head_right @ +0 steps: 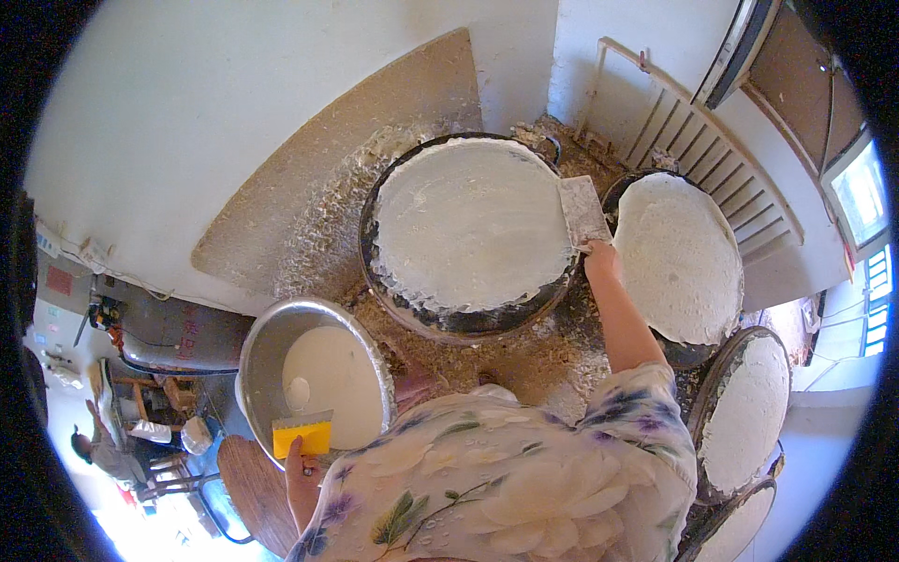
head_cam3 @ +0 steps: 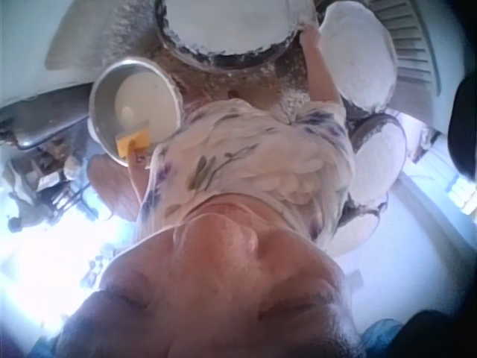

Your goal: The person ladles batter onto hot round pans, spreads it into thin circles, and peels off the cooked sheets. They repeat this cycle across multiple pans, stacking the finished sheets in a nearby container.

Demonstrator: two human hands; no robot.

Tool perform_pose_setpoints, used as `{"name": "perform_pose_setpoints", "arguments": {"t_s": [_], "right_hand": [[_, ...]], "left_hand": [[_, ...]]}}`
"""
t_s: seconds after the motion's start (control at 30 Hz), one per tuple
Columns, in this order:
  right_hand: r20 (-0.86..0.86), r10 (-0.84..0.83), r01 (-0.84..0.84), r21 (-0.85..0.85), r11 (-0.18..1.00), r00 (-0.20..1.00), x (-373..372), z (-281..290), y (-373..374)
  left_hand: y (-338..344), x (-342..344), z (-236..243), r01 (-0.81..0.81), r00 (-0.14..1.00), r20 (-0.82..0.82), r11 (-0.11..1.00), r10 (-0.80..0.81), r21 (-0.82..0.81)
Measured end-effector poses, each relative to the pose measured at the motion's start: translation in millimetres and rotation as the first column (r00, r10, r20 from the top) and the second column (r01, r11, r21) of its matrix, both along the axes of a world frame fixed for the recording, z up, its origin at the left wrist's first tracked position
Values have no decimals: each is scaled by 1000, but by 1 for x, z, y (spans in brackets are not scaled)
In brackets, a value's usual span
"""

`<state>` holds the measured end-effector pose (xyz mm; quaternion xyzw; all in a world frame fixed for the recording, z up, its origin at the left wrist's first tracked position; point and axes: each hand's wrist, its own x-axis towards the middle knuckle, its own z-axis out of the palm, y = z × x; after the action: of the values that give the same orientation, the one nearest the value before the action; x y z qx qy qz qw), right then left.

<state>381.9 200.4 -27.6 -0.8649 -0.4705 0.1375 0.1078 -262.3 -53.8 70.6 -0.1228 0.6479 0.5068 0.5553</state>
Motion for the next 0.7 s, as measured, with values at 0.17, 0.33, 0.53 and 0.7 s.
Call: {"name": "perform_pose_setpoints", "arguments": {"t_s": [0.17,0.33,0.53,0.7], "right_hand": [[80,-34,24,116,993,996,11,-2,15],[197,89,-86,-20,996,976,14,-30,111],[227,247,-284,149,947,942,-72,-45,258],[66,684,-673,274,687,726,-228,-33,297]], "left_hand": [[5,7,6,38,992,-120,998,-32,49],[-4,26,22,-14,989,-149,1000,15,5],[-27,46,26,-57,992,-113,995,48,-76],[-52,56,28,-18,999,-34,992,14,-127]]}}
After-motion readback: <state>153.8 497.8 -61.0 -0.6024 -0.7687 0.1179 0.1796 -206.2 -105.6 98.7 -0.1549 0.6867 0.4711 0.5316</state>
